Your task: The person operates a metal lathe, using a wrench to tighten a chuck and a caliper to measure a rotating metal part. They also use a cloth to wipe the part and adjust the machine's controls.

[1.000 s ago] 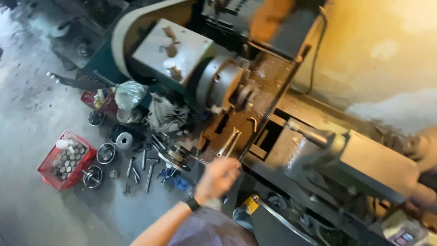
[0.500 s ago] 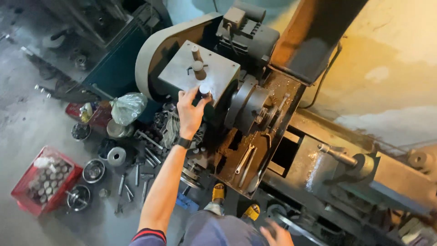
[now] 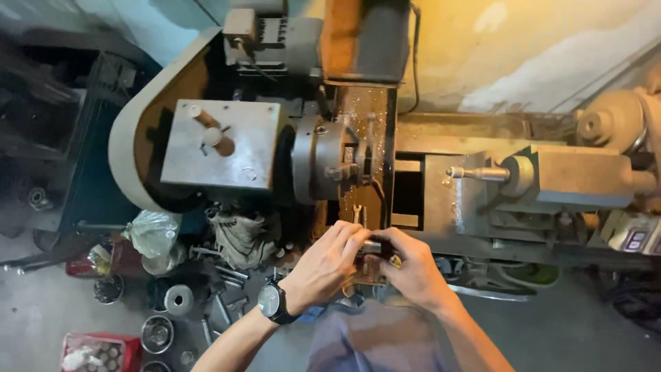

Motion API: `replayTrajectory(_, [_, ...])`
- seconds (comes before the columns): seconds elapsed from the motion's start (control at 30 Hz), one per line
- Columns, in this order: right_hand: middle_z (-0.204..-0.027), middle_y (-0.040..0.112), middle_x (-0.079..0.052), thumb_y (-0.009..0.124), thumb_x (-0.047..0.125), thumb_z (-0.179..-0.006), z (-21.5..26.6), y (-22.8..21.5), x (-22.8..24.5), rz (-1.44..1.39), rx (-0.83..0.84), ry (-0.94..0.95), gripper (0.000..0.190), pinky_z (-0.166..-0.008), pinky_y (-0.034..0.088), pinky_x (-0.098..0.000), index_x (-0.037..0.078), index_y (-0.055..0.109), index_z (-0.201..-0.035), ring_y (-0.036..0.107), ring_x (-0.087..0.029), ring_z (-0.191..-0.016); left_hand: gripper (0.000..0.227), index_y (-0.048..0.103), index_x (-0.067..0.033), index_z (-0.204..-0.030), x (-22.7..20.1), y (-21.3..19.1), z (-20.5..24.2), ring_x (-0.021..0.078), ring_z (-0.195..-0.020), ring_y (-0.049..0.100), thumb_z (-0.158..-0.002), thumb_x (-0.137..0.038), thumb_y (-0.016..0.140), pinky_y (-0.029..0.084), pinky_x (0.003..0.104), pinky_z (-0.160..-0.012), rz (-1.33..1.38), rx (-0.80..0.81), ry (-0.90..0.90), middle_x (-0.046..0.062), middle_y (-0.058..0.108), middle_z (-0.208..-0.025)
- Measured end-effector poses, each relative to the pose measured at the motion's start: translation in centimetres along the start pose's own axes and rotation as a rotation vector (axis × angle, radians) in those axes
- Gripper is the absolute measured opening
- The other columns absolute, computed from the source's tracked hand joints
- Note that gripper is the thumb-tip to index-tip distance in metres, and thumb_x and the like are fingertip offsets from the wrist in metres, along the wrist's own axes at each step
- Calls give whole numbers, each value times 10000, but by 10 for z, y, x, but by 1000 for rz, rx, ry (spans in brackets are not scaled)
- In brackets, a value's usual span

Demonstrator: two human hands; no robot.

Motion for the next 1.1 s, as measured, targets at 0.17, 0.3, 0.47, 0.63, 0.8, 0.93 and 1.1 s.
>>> replayTrajectory(0.17, [-1012, 724, -62, 829, 50, -807, -7, -24, -41, -323, 13, -25, 389, -854, 593, -289, 7, 666, -1157, 714, -144, -950, 740, 437, 107, -1397, -13, 19, -37, 409, -1195, 551, -751, -65, 755, 457, 463, -1075, -205, 80, 130, 243, 541, -1286])
replayTrajectory(0.3, [-1035, 747, -48, 836, 51, -823, -26, -32, -114, -558, -25, 63, 389, -842, 587, -274, 0, 695, -1182, 700, -118, -948, 750, 438, 19, -1450, 6, 5, -82, 408, -1293, 549, -836, -196, 813, 456, 453, -1119, 10, -29, 121, 221, 554, -1371])
replayTrajectory(0.47, [-1101, 751, -51, 799, 30, -851, -78, -20, -179, -751, -115, 221, 399, -859, 580, -274, -25, 702, -1234, 697, -119, -973, 603, 486, 8, -1453, 116, -42, -87, 426, -1397, 512, -905, -49, 732, 430, 467, -1187, -287, -271, -180, 227, 526, -1489])
replayTrajectory(0.63, [-1153, 744, -49, 780, 54, -887, -106, -3, -207, -787, -156, 249, 377, -920, 561, -262, -30, 687, -1243, 691, -106, -1031, 449, 539, 60, -1429, 166, -43, -77, 420, -1404, 549, -991, -10, 611, 440, 443, -1191, -241, -357, -459, 242, 540, -1527])
replayTrajectory(0.8, [-1082, 722, -83, 798, 49, -857, -127, -17, -166, -564, -140, 76, 376, -841, 562, -279, -33, 679, -1205, 687, -142, -957, 356, 590, 58, -1374, 168, -50, -70, 387, -1404, 598, -1022, 2, 585, 466, 421, -1209, -243, -472, -451, 235, 591, -1495])
replayTrajectory(0.93, [-1063, 719, -119, 807, 43, -860, -137, -24, -150, -440, -150, -87, 387, -840, 565, -303, -32, 669, -1215, 716, -207, -939, 353, 592, 54, -1371, 171, -50, -67, 372, -1402, 604, -1022, -1, 582, 475, 415, -1203, -229, -473, -492, 232, 589, -1503])
replayTrajectory(1.1, [-952, 653, -165, 815, 91, -884, -148, -35, -128, -248, -49, -206, 393, -707, 533, -366, -47, 641, -1208, 666, -315, -806, 349, 601, 54, -1368, 173, -49, -64, 362, -1414, 602, -1025, -6, 587, 466, 390, -1172, -208, -483, -503, 218, 590, -1510])
Point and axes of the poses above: each hand's wrist, its own z-axis away from the middle knuckle, its own y-axis out of the palm, x = y × z, the point moved 10 cm from there along -z, towards the middle knuckle
